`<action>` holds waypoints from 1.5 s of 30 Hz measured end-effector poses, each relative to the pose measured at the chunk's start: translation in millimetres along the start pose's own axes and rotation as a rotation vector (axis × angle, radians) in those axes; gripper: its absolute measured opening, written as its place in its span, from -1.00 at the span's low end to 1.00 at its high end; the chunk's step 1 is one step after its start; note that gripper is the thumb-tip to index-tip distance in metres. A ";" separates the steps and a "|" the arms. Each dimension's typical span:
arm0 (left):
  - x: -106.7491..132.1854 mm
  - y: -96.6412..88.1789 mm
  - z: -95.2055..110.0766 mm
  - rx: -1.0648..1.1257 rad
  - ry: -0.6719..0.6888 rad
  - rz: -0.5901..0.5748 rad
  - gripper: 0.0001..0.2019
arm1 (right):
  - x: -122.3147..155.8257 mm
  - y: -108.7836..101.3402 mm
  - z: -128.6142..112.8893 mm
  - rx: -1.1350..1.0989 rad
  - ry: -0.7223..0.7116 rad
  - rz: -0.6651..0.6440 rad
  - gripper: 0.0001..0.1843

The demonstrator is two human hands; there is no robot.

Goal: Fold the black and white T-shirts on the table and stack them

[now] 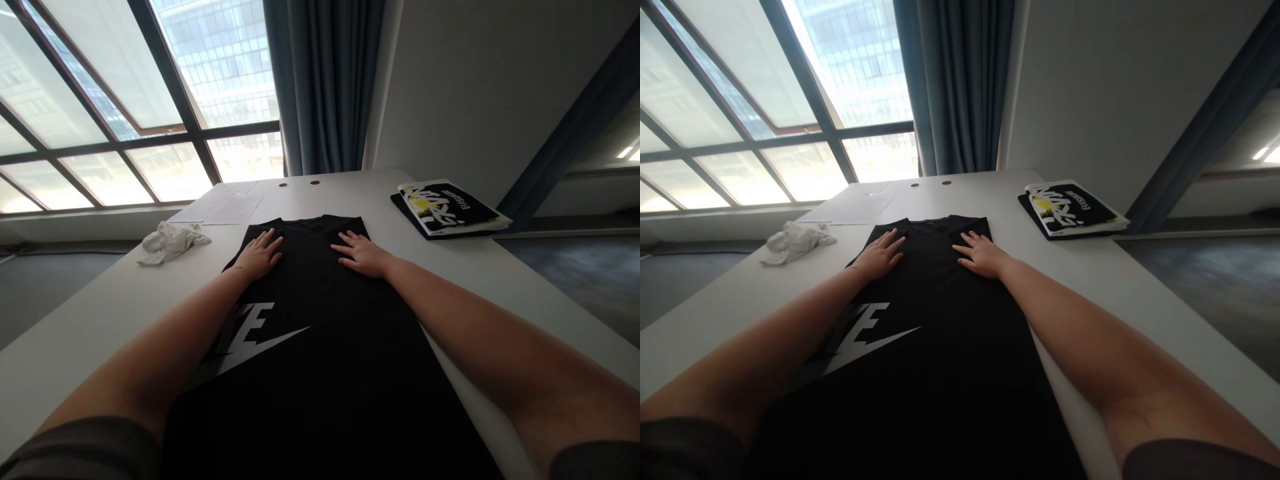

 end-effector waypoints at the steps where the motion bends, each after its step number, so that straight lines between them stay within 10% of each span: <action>1: 8.9 -3.2 5.6 -0.026 0.009 0.019 -0.38 | 2.8 -3.7 -1.8 0.012 -0.041 0.058 -0.32; 5: 83.6 -14.1 32.8 -0.001 0.021 -0.020 -0.37 | 24.8 -16.7 -18.1 0.013 -0.196 0.162 -0.40; 9: 191.3 -24.7 48.6 0.002 0.085 -0.067 -0.36 | 58.2 -14.2 -52.3 -0.042 -0.250 -0.031 -0.34; 17: 331.7 -18.7 13.4 -0.006 -0.129 -0.011 -0.34 | 85.6 -2.9 -85.0 -0.159 -0.199 -0.178 -0.26; 33: 368.6 -48.1 9.8 0.206 -0.573 0.175 -0.54 | 68.8 -13.6 -98.7 -0.139 -0.209 -0.012 -0.41; 40: 365.8 -53.5 8.8 0.335 -0.541 0.150 -0.72 | -66.2 -31.2 -183.8 0.041 -0.284 -0.008 -0.58; 45: 364.2 -57.8 12.4 0.391 -0.548 0.159 -0.76 | -174.0 -10.1 -222.1 0.095 -0.049 -0.130 -0.33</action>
Point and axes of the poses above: each hand's wrist, its own x-axis away from the middle knuckle, its own y-axis out of the palm, z = x × y, the point moved 1 cm from there along -x, towards the middle knuckle, and after that the axes turned 1 degree about -z, right-handed, at the moved point
